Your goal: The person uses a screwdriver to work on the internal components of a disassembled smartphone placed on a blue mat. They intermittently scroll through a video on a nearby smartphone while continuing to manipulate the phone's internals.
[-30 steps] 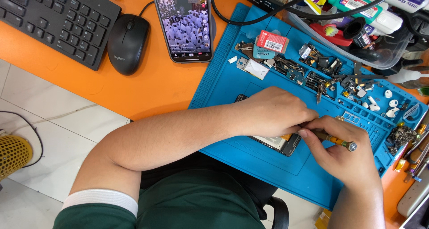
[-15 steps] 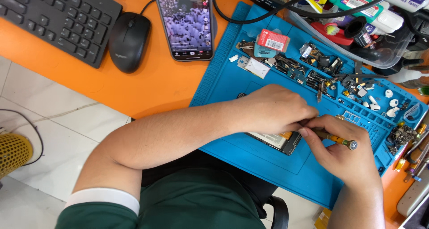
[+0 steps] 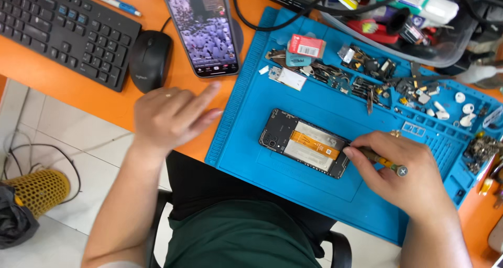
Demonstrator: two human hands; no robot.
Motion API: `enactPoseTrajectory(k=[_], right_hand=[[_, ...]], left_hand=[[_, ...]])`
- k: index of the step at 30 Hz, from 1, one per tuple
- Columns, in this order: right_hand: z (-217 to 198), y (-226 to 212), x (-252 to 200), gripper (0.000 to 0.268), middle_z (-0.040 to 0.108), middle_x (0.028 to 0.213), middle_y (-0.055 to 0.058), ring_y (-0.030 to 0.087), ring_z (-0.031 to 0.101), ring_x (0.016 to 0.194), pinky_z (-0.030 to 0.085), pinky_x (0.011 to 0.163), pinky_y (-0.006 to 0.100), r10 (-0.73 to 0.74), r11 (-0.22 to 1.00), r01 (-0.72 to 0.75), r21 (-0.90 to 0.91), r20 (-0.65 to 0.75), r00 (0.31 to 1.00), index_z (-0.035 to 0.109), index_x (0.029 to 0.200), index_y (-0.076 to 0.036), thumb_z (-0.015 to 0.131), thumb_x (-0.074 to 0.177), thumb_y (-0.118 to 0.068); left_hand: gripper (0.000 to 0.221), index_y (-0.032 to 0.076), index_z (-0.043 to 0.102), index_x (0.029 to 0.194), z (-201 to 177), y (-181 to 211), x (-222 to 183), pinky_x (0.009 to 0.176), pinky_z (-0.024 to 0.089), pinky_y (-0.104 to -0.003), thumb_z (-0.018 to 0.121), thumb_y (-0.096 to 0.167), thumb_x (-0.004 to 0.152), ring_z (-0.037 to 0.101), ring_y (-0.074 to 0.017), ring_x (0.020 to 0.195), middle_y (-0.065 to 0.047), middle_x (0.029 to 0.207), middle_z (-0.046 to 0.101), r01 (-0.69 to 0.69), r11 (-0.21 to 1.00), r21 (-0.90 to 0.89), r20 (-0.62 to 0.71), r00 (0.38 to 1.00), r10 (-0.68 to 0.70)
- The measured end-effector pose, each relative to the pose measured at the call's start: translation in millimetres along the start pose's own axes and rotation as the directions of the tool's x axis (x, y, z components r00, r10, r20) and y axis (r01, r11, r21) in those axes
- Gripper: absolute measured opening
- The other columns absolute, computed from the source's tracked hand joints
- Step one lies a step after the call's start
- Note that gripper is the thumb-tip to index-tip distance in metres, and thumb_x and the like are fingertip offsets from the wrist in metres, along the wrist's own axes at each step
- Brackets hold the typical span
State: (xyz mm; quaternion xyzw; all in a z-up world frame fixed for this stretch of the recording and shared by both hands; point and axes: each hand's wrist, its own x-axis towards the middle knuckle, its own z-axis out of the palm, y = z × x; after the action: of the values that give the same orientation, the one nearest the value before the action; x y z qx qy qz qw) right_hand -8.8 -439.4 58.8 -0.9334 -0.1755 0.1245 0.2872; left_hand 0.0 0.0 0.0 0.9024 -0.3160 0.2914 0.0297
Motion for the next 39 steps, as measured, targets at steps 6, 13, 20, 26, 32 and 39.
enactPoseTrajectory(k=[6, 13, 20, 26, 32, 39], right_hand=[[-1.9, -4.3, 0.1, 0.012, 0.081, 0.093, -0.003, 0.017, 0.071, 0.078, 0.053, 0.066, 0.034, 0.012, 1.000, -0.012, 0.003, 0.013, 1.000, 0.080, 0.102, -0.018, 0.074, 0.100, -0.028], [0.5, -2.2, -0.6, 0.011, 0.081, 0.093, -0.004, 0.016, 0.071, 0.079, 0.053, 0.067, 0.033, 0.022, 1.000, -0.022, 0.003, 0.015, 1.000, 0.081, 0.103, -0.017, 0.075, 0.100, -0.025], [0.1, -3.3, -0.8, 0.012, 0.081, 0.096, -0.001, 0.016, 0.074, 0.083, 0.055, 0.067, 0.033, 0.022, 1.000, -0.022, 0.016, 0.012, 1.000, 0.081, 0.103, -0.013, 0.075, 0.099, -0.023], [0.2, -4.0, -1.0, 0.013, 0.081, 0.094, -0.001, 0.017, 0.073, 0.081, 0.054, 0.064, 0.034, 0.030, 0.999, -0.030, -0.017, 0.019, 0.999, 0.081, 0.103, -0.015, 0.074, 0.099, -0.026], [0.0, -6.2, -1.7, 0.013, 0.082, 0.095, -0.002, 0.016, 0.073, 0.083, 0.054, 0.066, 0.034, 0.047, 0.999, -0.047, -0.024, 0.015, 0.999, 0.081, 0.103, -0.016, 0.075, 0.099, -0.027], [0.9, -6.6, -2.8, 0.010, 0.081, 0.091, -0.004, 0.015, 0.072, 0.079, 0.053, 0.066, 0.032, 0.024, 1.000, -0.025, -0.015, -0.022, 0.999, 0.080, 0.101, -0.018, 0.075, 0.100, -0.026]], left_hand=[[0.045, 0.023, 0.070, 0.157, 5.6, -12.8, -11.8, 0.050, 0.034, -0.028, 0.071, 0.048, 0.119, 0.046, -0.0123, 0.056, 0.005, 0.074, 0.054, 0.079, 0.994, 0.076, 0.136, 0.987, -0.089], [0.047, 0.024, 0.061, 0.164, 12.1, -11.4, -17.0, 0.050, 0.033, -0.028, 0.072, 0.044, 0.122, 0.045, -0.0113, 0.056, 0.005, 0.074, 0.055, 0.119, 0.989, 0.094, 0.126, 0.983, -0.130], [0.045, 0.024, 0.065, 0.160, 9.7, -8.8, -11.5, 0.050, 0.033, -0.028, 0.077, 0.038, 0.119, 0.045, -0.0117, 0.056, 0.006, 0.075, 0.055, 0.129, 0.985, 0.118, 0.139, 0.980, -0.144], [0.043, 0.024, 0.068, 0.158, 10.6, -6.1, -10.3, 0.048, 0.032, -0.028, 0.078, 0.033, 0.116, 0.045, -0.0113, 0.053, 0.008, 0.070, 0.055, 0.159, 0.981, 0.110, 0.136, 0.975, -0.173], [0.046, 0.023, 0.064, 0.161, 13.7, -7.0, -14.9, 0.048, 0.034, -0.028, 0.077, 0.033, 0.117, 0.047, -0.0103, 0.053, 0.009, 0.069, 0.058, 0.180, 0.979, 0.095, 0.137, 0.972, -0.192], [0.074, 0.013, 0.033, 0.173, 9.6, -5.3, -7.7, 0.049, 0.042, -0.030, 0.071, 0.045, 0.118, 0.065, -0.0110, 0.079, 0.006, 0.098, 0.067, 0.549, 0.828, -0.111, 0.219, 0.826, -0.519]])
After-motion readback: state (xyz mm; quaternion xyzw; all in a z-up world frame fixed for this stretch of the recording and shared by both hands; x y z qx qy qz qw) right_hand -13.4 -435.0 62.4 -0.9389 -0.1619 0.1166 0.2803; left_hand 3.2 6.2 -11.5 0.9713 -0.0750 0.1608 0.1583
